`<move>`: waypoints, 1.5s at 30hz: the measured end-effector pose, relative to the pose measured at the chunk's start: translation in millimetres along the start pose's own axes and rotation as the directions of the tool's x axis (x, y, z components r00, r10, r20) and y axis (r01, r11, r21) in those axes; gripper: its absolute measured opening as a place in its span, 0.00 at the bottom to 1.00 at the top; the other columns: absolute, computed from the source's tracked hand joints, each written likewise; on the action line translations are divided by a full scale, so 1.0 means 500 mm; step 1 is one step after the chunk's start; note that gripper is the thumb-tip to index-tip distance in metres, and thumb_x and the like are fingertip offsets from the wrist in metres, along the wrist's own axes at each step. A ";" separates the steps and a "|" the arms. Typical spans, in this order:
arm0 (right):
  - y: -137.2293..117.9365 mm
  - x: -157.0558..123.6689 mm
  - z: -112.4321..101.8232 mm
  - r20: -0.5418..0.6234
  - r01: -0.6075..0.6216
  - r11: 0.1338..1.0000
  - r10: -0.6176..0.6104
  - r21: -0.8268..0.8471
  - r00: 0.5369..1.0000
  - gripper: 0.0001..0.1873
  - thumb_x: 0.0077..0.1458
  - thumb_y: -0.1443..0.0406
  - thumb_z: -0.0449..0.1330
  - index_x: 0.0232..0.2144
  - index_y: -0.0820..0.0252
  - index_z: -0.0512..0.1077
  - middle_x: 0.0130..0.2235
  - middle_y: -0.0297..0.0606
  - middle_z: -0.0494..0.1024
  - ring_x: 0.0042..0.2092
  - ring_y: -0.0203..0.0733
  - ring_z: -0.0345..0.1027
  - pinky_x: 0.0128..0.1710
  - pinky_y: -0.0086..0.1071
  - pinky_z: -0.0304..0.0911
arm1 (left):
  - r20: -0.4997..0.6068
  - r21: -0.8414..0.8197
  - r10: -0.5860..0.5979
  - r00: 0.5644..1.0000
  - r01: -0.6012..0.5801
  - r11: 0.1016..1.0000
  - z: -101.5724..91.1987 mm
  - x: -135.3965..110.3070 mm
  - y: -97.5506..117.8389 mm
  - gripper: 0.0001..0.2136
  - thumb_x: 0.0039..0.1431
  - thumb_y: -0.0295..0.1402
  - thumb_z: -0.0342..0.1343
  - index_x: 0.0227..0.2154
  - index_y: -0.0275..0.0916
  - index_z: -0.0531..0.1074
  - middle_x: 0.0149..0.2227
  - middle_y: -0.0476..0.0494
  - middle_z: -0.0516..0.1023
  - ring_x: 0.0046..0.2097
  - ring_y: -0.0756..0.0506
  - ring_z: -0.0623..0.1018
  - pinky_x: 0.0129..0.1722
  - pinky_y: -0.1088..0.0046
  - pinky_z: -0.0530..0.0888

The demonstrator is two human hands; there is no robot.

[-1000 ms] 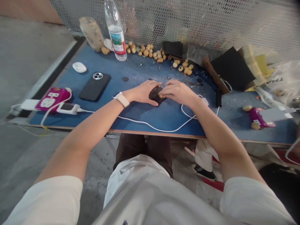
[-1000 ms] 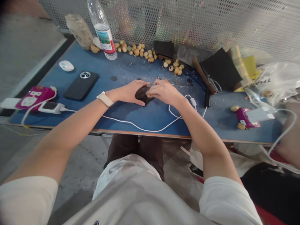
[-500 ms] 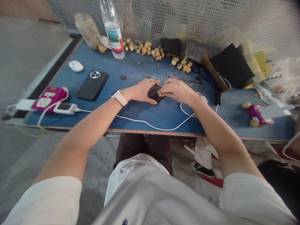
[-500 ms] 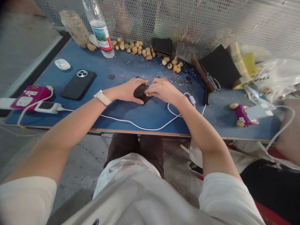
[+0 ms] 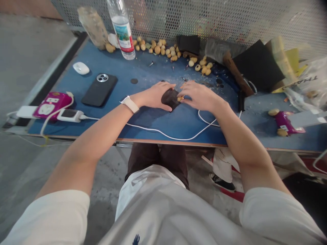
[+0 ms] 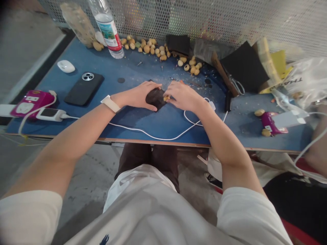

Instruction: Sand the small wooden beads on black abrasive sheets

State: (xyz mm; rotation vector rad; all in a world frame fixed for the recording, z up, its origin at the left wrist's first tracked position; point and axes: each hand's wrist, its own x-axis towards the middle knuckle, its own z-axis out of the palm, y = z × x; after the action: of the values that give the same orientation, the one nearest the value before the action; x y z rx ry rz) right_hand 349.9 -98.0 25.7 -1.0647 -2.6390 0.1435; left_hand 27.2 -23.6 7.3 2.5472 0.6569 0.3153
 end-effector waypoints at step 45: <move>0.061 -0.032 -0.008 -0.334 -0.318 0.919 0.383 0.234 0.861 0.21 0.76 0.44 0.74 0.56 0.48 0.94 0.48 0.48 0.95 0.50 0.64 0.90 0.58 0.61 0.89 | -0.028 0.032 -0.113 0.993 0.114 0.993 0.002 -0.013 0.005 0.70 0.54 0.75 0.81 0.93 0.50 0.63 0.96 0.26 0.57 0.96 0.08 0.44 0.93 0.16 0.35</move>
State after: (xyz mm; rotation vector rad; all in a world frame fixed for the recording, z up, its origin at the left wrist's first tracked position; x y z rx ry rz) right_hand 382.1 -87.2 19.8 -1.3537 -2.0367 0.2159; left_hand 23.0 -29.4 7.0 2.5286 0.8198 0.3014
